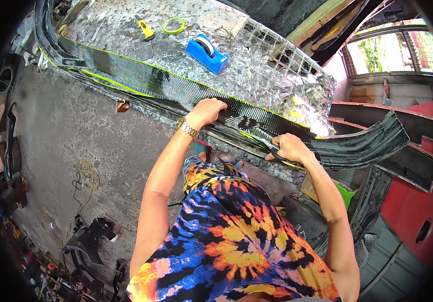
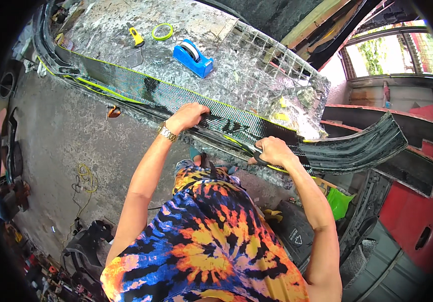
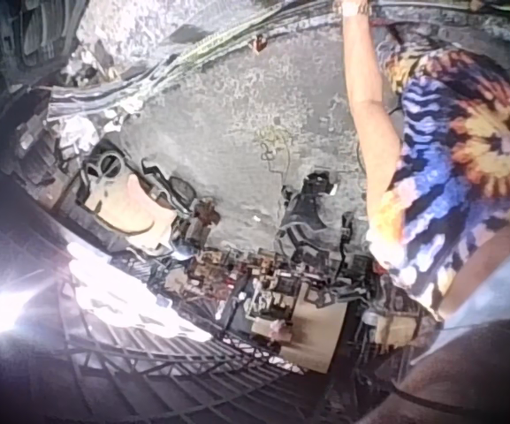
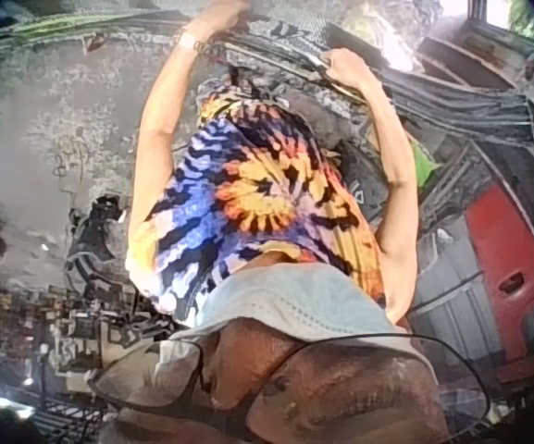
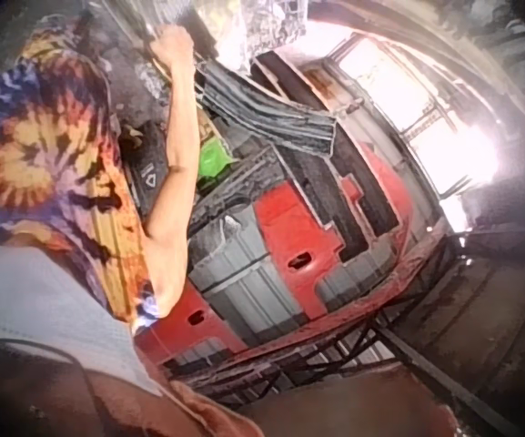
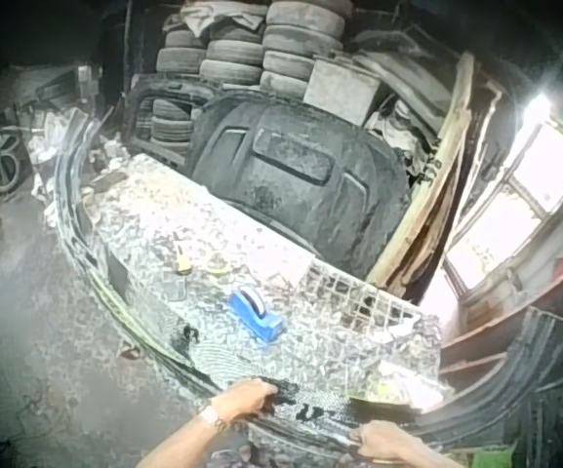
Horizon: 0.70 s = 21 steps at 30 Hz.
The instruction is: The person trims the excess material from the edge of a carbon fiber car component using shears. They follow a yellow marked line, cutting the material in small sections until the edge is smooth.
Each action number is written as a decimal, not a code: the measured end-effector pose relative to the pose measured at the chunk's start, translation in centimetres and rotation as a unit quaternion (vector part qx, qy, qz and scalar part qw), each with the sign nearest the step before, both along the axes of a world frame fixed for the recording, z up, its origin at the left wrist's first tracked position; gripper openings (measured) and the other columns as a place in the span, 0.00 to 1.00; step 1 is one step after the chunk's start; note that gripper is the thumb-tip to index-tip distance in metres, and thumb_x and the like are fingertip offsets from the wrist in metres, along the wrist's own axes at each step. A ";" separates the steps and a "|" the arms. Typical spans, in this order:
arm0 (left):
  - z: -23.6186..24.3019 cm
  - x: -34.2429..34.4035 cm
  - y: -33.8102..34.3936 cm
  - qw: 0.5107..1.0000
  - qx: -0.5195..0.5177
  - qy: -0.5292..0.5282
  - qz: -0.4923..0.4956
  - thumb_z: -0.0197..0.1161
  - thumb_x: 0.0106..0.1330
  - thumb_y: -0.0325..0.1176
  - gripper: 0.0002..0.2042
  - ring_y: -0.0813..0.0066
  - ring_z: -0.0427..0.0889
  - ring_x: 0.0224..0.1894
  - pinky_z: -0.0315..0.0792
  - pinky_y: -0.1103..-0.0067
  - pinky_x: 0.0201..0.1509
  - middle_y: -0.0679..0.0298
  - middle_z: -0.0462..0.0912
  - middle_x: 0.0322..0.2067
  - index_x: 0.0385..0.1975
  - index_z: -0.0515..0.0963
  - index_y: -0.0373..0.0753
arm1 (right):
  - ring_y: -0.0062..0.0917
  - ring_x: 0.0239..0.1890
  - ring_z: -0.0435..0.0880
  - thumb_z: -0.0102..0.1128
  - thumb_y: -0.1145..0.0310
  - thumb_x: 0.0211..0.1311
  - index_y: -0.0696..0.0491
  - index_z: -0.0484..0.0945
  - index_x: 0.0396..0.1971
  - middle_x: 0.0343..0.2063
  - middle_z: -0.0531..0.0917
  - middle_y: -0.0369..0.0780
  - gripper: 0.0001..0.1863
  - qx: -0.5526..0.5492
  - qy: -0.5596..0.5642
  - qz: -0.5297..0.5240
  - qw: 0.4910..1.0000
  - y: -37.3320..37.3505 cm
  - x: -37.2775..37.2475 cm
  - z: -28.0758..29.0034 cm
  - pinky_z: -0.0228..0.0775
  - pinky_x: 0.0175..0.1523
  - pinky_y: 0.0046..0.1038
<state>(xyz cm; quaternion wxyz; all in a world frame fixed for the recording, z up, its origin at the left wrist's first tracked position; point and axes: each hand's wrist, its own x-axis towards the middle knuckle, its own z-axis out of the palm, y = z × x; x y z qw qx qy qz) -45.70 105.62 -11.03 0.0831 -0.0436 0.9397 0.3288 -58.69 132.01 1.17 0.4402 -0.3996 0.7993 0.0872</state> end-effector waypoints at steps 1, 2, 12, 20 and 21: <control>0.0 0.0 0.0 1.000 0.000 -0.001 -0.001 0.56 0.53 0.23 0.16 0.54 0.83 0.40 0.77 0.63 0.45 0.53 0.84 0.36 0.42 0.81 0.43 | 0.45 0.43 0.81 0.71 0.35 0.38 0.56 0.82 0.32 0.32 0.83 0.50 0.36 0.008 -0.003 0.007 1.000 -0.1 0.0 0.1 0.72 0.48 0.42; -0.1 0.0 0.0 1.000 0.000 -0.001 -0.002 0.56 0.53 0.22 0.16 0.54 0.83 0.41 0.77 0.63 0.45 0.53 0.84 0.36 0.42 0.81 0.43 | 0.45 0.43 0.81 0.71 0.35 0.38 0.56 0.82 0.32 0.32 0.83 0.50 0.36 0.008 -0.003 0.007 1.000 -0.1 0.0 0.2 0.72 0.48 0.42; -0.1 0.3 -0.2 1.000 0.010 0.001 -0.007 0.55 0.52 0.22 0.17 0.52 0.82 0.41 0.76 0.62 0.45 0.52 0.84 0.35 0.42 0.81 0.42 | 0.45 0.38 0.82 0.69 0.32 0.38 0.55 0.80 0.26 0.28 0.83 0.50 0.35 0.003 0.019 0.037 0.999 -1.2 1.1 0.1 0.72 0.44 0.42; 0.6 0.5 0.2 1.000 0.017 0.006 0.000 0.55 0.54 0.22 0.16 0.55 0.83 0.42 0.75 0.64 0.47 0.52 0.84 0.35 0.41 0.82 0.41 | 0.46 0.36 0.82 0.70 0.35 0.38 0.55 0.79 0.24 0.25 0.82 0.50 0.34 -0.024 0.005 0.008 1.000 -1.5 1.5 -1.2 0.72 0.42 0.42; 0.7 0.5 0.3 1.000 0.017 0.002 -0.001 0.55 0.54 0.22 0.16 0.55 0.83 0.42 0.75 0.63 0.47 0.52 0.84 0.35 0.42 0.82 0.41 | 0.46 0.36 0.82 0.70 0.35 0.38 0.55 0.79 0.24 0.25 0.82 0.50 0.34 -0.024 0.005 0.007 1.000 -1.4 1.4 -1.3 0.72 0.42 0.42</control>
